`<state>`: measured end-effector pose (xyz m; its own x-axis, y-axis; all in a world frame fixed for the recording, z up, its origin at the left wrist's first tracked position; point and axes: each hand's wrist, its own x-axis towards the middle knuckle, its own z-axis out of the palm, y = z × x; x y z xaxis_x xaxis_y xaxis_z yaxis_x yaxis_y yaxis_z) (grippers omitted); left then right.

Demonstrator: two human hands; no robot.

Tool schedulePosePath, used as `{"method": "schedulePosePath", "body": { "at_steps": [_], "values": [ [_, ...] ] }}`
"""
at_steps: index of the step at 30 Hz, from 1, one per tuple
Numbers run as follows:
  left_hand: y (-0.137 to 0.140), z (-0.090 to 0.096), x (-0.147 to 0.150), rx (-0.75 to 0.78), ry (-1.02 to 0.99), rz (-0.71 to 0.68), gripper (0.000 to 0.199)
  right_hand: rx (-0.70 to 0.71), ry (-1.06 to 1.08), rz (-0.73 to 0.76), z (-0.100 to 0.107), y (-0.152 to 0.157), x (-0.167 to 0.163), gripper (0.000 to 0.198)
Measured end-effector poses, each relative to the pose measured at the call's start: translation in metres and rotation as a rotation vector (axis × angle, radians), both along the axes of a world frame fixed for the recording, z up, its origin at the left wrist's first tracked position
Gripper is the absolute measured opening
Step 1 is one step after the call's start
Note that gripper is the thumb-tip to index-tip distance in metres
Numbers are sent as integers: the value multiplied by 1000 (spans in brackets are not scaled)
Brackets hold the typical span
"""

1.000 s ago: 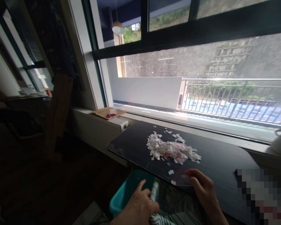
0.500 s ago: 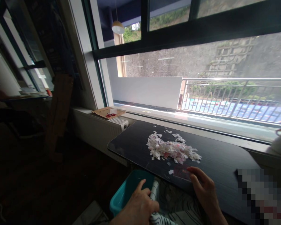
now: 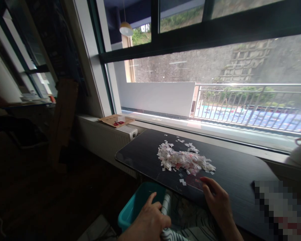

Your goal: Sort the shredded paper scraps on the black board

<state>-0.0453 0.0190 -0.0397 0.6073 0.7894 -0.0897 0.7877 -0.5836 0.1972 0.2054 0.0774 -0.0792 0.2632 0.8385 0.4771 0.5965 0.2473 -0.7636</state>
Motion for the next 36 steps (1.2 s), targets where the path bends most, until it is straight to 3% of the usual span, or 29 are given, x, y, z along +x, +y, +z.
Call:
{"method": "schedulePosePath", "body": {
  "at_steps": [4,9,15,24,32,36],
  "values": [
    [5,-4,-1,-43,-3,-22,12,6,31,-57,0,-1,-2,28],
    [11,-6,-3,-114,5,-59,12,3,22,48,1,-1,1,26],
    [3,0,-1,-28,-7,-24,11,-15,66,72,3,-3,4,24],
    [13,-10,-3,-91,-1,-73,13,-25,42,116,3,-4,5,23],
    [6,-3,-1,-107,-11,-25,17,82,-35,147,3,1,-2,25],
    [7,0,-1,-126,3,-21,15,58,-85,138,-1,3,-3,25]
  ]
}}
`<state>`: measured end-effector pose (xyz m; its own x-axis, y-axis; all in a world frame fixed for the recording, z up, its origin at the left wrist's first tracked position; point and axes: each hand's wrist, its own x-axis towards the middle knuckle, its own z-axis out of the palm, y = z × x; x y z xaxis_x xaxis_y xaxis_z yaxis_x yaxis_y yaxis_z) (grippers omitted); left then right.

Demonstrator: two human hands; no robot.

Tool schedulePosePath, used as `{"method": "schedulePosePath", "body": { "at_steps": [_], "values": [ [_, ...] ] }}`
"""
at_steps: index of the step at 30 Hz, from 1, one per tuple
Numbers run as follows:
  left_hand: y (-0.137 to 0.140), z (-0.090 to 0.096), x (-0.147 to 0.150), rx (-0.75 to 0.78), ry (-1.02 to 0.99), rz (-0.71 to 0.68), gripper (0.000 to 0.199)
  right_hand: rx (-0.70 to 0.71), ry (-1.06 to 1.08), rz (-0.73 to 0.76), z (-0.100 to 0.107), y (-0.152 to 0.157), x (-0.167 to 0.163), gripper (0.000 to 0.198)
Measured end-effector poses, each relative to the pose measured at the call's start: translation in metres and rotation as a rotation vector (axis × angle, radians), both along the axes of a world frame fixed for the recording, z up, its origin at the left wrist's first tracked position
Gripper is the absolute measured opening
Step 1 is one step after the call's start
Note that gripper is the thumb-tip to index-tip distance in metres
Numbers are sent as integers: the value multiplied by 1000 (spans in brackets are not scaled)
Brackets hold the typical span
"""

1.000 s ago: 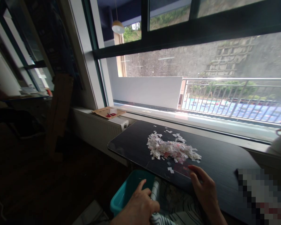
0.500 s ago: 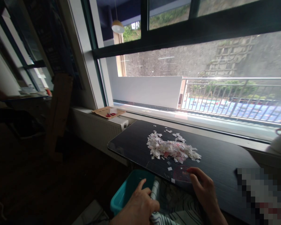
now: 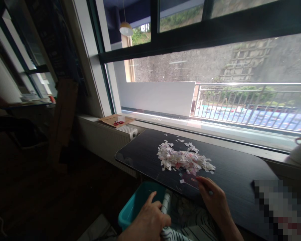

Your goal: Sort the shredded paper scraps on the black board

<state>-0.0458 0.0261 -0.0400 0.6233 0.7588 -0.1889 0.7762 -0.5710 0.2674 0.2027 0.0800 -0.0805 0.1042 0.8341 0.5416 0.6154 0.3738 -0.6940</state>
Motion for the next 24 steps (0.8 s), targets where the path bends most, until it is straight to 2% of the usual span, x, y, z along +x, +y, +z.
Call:
{"method": "schedulePosePath", "body": {
  "at_steps": [4,6,12,17,24],
  "values": [
    [1,3,-1,3,5,3,14,-54,44,-175,-3,-3,1,25],
    [0,5,-2,2,2,6,17,-67,62,-208,-1,-5,0,25],
    [-1,8,-3,27,-31,31,22,-109,134,-158,8,-10,-1,25],
    [-1,10,-2,20,-23,39,19,-63,188,-147,9,-11,-2,25],
    [-2,8,-3,-8,-11,39,21,-89,151,-104,10,-13,-2,24]
  ]
}}
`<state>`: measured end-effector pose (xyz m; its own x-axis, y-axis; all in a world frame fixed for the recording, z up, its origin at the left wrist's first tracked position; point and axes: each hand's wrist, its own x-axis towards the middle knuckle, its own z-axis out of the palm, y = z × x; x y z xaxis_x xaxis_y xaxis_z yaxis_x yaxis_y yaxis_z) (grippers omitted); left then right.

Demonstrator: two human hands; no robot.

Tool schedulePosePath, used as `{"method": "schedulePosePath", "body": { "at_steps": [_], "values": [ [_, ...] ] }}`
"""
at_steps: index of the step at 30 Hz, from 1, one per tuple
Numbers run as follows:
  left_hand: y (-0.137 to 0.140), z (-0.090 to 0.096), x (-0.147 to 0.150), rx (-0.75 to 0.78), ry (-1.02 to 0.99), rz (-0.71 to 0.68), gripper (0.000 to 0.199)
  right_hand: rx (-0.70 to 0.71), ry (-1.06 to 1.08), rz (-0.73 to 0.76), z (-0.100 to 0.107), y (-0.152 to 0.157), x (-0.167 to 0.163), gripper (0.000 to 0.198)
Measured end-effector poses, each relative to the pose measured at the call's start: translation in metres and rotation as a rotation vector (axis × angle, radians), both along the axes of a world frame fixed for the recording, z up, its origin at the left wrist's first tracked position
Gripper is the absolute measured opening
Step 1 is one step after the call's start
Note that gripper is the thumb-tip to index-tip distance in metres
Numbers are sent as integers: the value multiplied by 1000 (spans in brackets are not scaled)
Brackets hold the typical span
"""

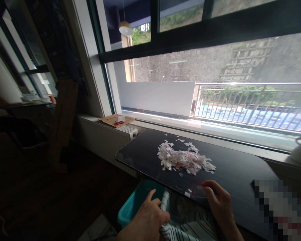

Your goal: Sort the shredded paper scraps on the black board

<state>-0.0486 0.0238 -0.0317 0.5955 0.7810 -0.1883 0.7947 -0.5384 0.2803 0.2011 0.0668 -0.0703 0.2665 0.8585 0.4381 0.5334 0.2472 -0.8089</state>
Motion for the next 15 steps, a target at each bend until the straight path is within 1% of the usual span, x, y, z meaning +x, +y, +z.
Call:
{"method": "schedulePosePath", "body": {
  "at_steps": [4,10,15],
  "values": [
    [1,0,-1,-8,-20,14,25,25,8,-20,-1,0,1,24],
    [2,-1,-2,14,-52,27,24,10,13,-7,-3,1,0,23],
    [2,-1,-2,-10,-60,33,25,18,9,-30,-1,0,0,23]
  ]
}}
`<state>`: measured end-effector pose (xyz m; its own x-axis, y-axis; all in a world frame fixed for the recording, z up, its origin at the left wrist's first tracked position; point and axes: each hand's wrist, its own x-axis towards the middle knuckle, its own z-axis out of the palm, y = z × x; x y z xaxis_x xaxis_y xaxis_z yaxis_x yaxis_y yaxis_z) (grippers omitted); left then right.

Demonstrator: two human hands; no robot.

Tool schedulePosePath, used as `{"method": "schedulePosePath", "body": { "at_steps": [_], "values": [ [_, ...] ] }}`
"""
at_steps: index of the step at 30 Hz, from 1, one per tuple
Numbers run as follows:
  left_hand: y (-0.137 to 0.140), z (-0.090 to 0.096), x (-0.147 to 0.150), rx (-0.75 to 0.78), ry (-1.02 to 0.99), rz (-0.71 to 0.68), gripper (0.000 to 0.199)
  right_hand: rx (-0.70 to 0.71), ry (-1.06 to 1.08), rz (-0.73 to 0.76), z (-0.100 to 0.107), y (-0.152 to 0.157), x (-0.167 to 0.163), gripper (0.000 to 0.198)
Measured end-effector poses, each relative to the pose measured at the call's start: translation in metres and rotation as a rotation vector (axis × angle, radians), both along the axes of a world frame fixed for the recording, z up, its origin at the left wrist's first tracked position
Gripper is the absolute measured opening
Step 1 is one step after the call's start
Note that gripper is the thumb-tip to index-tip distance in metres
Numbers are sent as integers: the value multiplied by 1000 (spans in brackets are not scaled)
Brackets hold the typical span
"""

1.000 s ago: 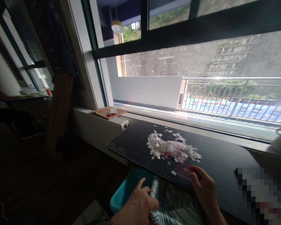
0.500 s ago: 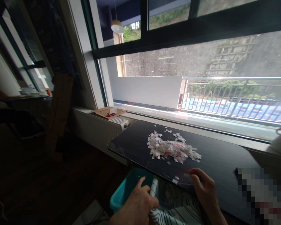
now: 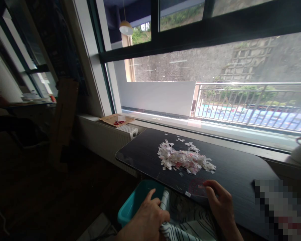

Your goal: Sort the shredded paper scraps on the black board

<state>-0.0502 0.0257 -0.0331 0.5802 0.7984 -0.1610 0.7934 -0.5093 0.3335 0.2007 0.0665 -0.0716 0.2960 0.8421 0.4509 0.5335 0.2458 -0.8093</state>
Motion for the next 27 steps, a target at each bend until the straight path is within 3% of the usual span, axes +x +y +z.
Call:
{"method": "schedulePosePath", "body": {
  "at_steps": [12,27],
  "values": [
    [-3,22,-8,-72,-174,-56,19,-127,-27,74,-1,9,10,27],
    [-1,21,-4,-12,-134,-67,14,-32,-11,114,2,4,4,24]
  ]
}}
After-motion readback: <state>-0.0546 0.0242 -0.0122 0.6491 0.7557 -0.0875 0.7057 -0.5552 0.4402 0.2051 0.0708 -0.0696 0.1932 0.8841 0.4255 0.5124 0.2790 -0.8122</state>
